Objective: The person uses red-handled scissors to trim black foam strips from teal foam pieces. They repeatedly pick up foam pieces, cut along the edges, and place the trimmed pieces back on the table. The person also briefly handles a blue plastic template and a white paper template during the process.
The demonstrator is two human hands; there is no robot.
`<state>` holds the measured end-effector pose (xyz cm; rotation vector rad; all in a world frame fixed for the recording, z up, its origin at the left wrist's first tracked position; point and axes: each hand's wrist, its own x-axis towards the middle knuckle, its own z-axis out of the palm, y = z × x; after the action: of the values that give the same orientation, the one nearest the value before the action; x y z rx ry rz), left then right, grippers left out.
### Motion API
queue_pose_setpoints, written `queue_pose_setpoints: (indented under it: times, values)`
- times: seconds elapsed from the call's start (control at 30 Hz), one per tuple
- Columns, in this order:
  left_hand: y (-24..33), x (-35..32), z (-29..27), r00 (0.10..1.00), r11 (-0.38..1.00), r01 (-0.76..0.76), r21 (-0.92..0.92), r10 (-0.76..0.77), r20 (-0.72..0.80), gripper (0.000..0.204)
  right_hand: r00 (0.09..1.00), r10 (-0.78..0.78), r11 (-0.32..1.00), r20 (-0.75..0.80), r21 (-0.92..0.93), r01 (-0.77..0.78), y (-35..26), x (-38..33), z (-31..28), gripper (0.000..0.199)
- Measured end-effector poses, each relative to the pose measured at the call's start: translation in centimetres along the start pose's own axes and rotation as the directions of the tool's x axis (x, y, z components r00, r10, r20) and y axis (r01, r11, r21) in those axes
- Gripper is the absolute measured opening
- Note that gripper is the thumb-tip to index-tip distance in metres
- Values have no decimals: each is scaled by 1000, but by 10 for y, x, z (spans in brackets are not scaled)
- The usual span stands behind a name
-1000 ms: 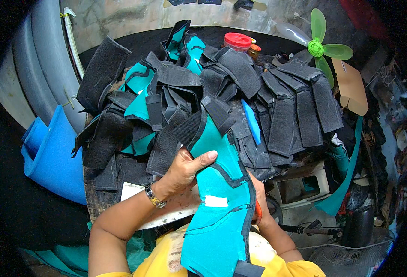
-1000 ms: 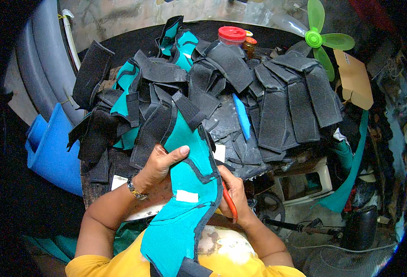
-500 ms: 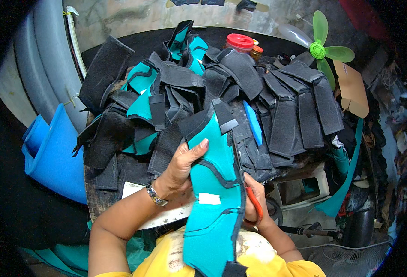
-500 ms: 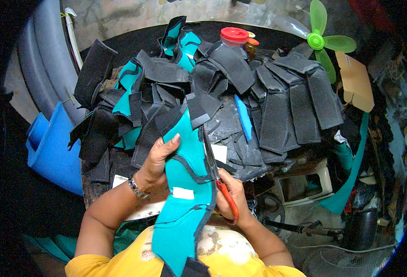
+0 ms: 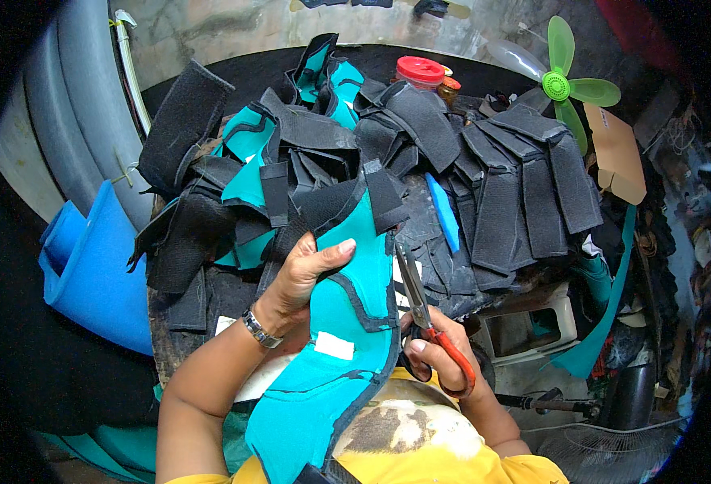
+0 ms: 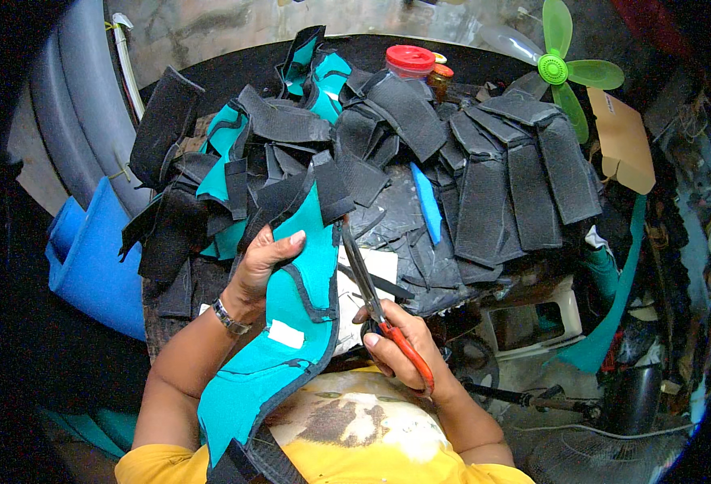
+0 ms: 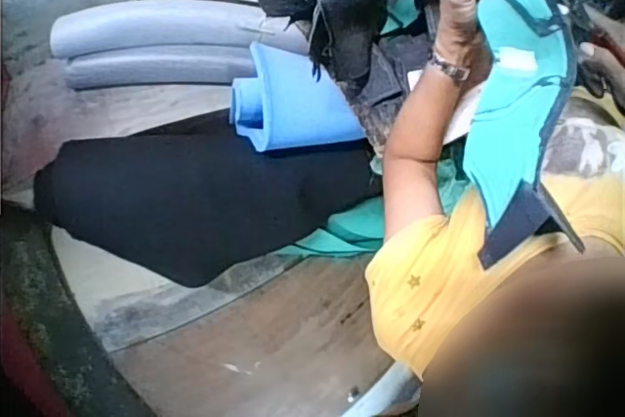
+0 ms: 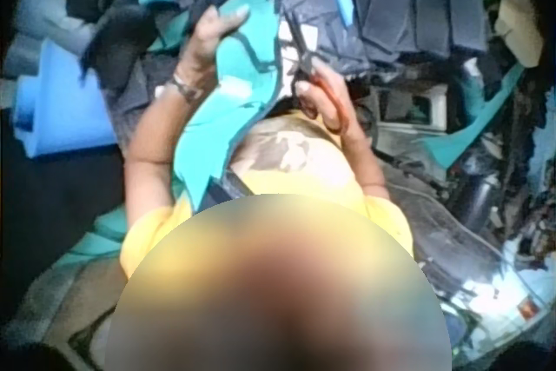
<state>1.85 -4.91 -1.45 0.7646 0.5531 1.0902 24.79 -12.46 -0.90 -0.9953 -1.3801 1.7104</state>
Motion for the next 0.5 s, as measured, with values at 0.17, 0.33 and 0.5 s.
queue_pose_setpoints:
  times: [0.17,0.33,0.5]
  values:
    - [0,0,1,1000,999,21,-43,-20,16,26,1000,-14,998,-20,-67,13,0,2,-1,25]
    - [3,1,-4,997,997,70,-36,-69,26,24,1000,14,990,-17,-141,-16,-5,1,-3,24]
    - [9,1,-14,996,994,82,-76,-78,45,21,987,102,988,125,99,-115,-10,-3,-13,29]
